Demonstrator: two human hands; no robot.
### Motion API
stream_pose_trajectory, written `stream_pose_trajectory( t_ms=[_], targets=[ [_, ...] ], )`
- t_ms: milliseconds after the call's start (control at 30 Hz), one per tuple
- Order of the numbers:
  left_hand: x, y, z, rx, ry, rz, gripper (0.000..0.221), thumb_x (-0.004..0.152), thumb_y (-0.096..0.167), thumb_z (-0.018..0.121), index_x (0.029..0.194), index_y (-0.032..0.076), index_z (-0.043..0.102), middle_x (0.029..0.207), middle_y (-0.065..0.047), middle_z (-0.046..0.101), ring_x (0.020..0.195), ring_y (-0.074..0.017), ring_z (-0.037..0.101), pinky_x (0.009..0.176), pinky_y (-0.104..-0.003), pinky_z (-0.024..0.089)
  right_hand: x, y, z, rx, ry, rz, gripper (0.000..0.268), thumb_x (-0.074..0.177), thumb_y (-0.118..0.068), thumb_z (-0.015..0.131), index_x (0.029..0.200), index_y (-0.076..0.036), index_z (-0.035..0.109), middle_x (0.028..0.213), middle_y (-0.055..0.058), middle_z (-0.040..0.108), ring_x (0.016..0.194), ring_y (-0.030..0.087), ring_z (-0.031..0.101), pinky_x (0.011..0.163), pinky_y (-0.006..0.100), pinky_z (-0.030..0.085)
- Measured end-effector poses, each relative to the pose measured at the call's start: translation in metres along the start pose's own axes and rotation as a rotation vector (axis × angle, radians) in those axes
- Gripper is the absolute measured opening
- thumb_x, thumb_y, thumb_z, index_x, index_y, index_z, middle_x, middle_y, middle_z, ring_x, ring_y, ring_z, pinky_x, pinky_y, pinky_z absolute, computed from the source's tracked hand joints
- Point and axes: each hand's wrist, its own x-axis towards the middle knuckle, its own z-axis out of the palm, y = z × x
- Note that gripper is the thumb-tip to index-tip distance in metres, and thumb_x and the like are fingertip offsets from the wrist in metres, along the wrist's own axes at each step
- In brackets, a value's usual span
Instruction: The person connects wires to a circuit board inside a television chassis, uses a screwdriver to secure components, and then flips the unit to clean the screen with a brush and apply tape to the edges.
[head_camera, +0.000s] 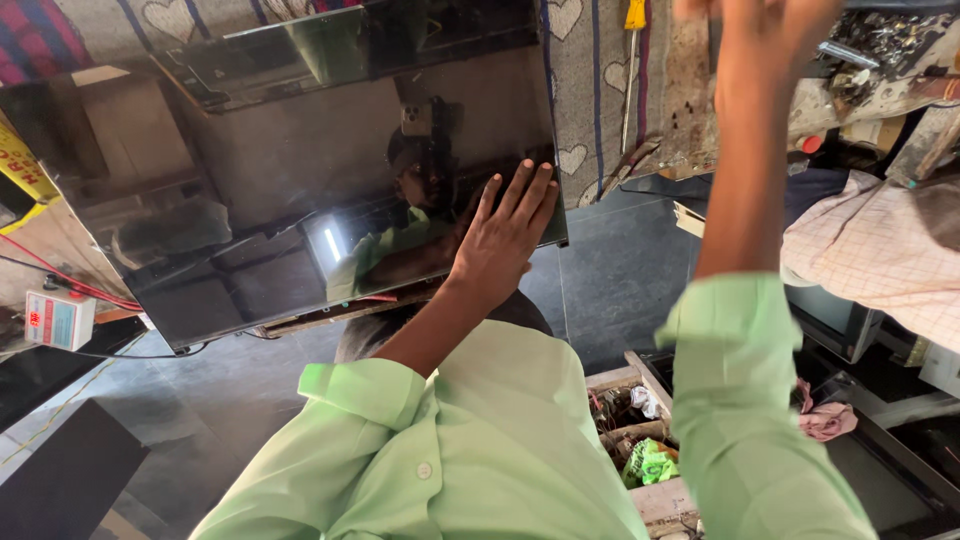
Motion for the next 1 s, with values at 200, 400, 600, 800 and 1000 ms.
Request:
stream_pose_trajectory(
  t_ms=[200, 400, 600, 800, 1000],
  targets=[
    [-0.012, 0.000, -0.023, -0.788, 0.221, -0.224, 0.077, 0.082, 0.023, 0.085, 0.145, 0.004, 0.044, 0.129, -0.015, 0.059, 0.118, -0.0295, 0.060, 0.102, -0.044, 0.048, -0.104, -0.080, 0.006, 0.151, -0.434, 0.178, 0.011, 0.105, -0.012, 0.061, 0.101, -0.003, 0.064, 0.087, 0.011, 0.071, 0.075, 0.017, 0.073, 0.065, 0.029, 0.064],
    [-0.024, -0.003, -0.025, -1.434, 0.127, -0.267, 0.039, 0.092, 0.008, 0.078, 0.128, -0.001, 0.064, 0.106, -0.006, 0.071, 0.092, -0.0098, 0.069, 0.074, -0.027, 0.057, -0.156, -0.092, 0.053, 0.332, -0.524, 0.610, 0.012, 0.097, -0.009, 0.068, 0.102, 0.002, 0.066, 0.087, 0.010, 0.072, 0.081, 0.014, 0.071, 0.072, 0.027, 0.060],
    [-0.025, -0.005, -0.011, -1.473, 0.193, -0.392, 0.008, 0.097, 0.005, 0.072, 0.101, -0.001, 0.069, 0.088, -0.001, 0.072, 0.078, -0.0046, 0.067, 0.064, -0.023, 0.053, -0.159, -0.085, 0.073, 0.317, -0.648, 0.604, 0.016, 0.096, -0.011, 0.069, 0.108, 0.000, 0.067, 0.086, 0.008, 0.073, 0.079, 0.013, 0.071, 0.069, 0.027, 0.058],
    [-0.023, -0.023, -0.006, -1.279, 0.374, -0.535, 0.003, 0.095, 0.002, 0.070, 0.095, 0.000, 0.068, 0.078, 0.000, 0.068, 0.068, -0.0033, 0.064, 0.060, -0.021, 0.049, -0.143, -0.060, 0.073, 0.281, -0.396, 0.361, 0.012, 0.105, -0.009, 0.066, 0.112, 0.000, 0.067, 0.098, 0.008, 0.073, 0.087, 0.012, 0.071, 0.075, 0.027, 0.060],
    [-0.024, -0.033, -0.007, -1.214, 0.428, -0.552, 0.006, 0.097, 0.002, 0.070, 0.093, 0.000, 0.066, 0.076, 0.001, 0.065, 0.065, -0.0026, 0.058, 0.057, -0.021, 0.046, -0.128, -0.032, 0.075, -0.040, -0.243, 0.222, 0.018, 0.104, -0.002, 0.070, 0.121, 0.002, 0.066, 0.110, 0.009, 0.071, 0.097, 0.013, 0.069, 0.077, 0.026, 0.059]
  ],
)
